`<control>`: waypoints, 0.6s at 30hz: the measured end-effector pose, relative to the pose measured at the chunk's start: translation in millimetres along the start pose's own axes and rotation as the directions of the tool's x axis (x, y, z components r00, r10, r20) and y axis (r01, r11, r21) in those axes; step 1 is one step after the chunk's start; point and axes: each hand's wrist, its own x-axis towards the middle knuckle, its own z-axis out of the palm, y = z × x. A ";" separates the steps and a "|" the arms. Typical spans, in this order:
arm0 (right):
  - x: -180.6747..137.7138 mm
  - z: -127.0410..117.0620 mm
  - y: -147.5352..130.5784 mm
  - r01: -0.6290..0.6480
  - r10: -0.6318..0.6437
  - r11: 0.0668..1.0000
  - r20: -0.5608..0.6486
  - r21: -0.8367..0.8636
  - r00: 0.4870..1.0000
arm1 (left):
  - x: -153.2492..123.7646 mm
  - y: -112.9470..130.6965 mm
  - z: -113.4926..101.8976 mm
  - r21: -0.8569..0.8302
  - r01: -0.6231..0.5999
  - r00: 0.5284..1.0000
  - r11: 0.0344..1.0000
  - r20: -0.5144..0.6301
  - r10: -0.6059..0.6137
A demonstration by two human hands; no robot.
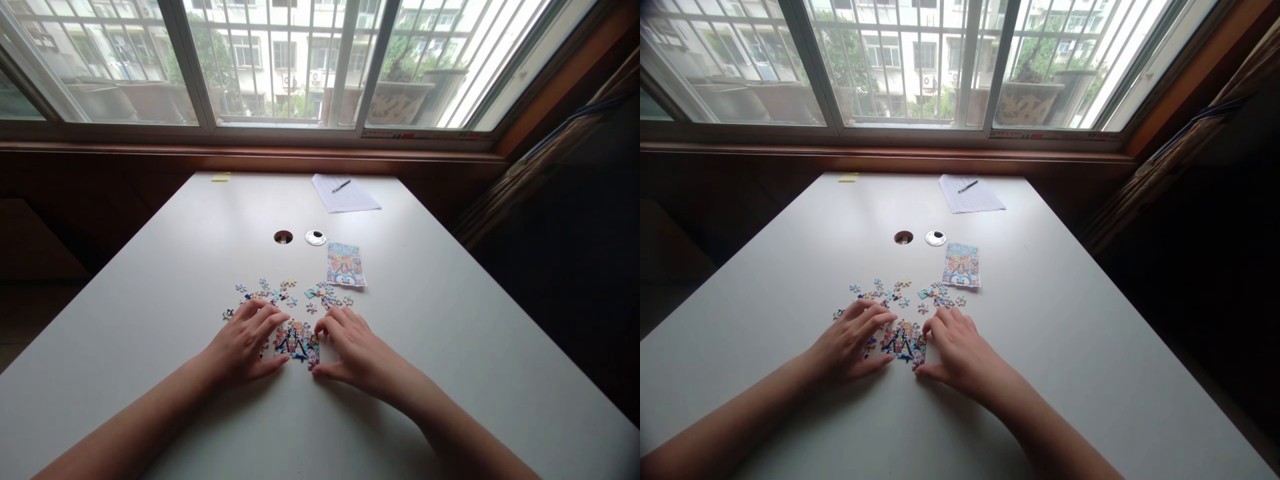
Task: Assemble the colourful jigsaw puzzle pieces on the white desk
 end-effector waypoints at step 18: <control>2.2 -1.3 4.1 0.004 -0.004 1.000 -0.036 -0.001 0.999 | 1.1 -0.4 -1.1 0.027 -0.027 0.999 0.999 -0.016 0.028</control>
